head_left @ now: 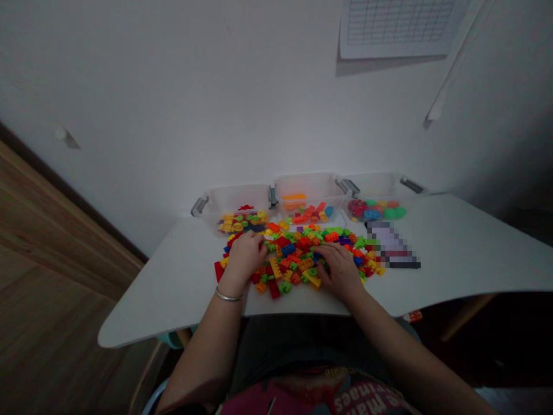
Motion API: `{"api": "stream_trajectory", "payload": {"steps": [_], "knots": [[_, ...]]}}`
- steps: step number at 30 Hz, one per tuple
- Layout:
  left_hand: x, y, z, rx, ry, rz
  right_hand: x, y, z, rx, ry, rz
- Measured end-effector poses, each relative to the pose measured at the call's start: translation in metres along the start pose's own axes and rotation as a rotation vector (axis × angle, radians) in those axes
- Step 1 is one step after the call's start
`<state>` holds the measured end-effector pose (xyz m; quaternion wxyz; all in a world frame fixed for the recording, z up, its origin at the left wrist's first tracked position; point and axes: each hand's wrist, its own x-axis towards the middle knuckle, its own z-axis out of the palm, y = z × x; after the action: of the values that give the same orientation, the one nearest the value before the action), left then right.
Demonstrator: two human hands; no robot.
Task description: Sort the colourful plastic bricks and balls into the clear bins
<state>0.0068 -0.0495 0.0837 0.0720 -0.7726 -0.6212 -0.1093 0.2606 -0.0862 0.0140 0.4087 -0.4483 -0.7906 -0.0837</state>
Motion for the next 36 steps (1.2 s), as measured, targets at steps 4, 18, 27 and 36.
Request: {"api": "stream_trajectory", "payload": {"steps": [4,18,27,36], "knots": [[0.012,-0.011,-0.005,-0.301,0.209,-0.082,0.0,0.001,-0.001,-0.005,0.0,0.002],[0.064,-0.036,-0.031,-0.2,0.384,-0.234,0.002,0.006,-0.003,0.023,0.008,-0.019],[0.074,-0.044,-0.02,-0.119,0.205,-0.139,0.001,0.005,0.0,0.007,0.027,-0.042],[0.074,-0.051,-0.022,-0.272,0.212,-0.028,0.0,0.006,0.001,0.004,0.027,-0.044]]}}
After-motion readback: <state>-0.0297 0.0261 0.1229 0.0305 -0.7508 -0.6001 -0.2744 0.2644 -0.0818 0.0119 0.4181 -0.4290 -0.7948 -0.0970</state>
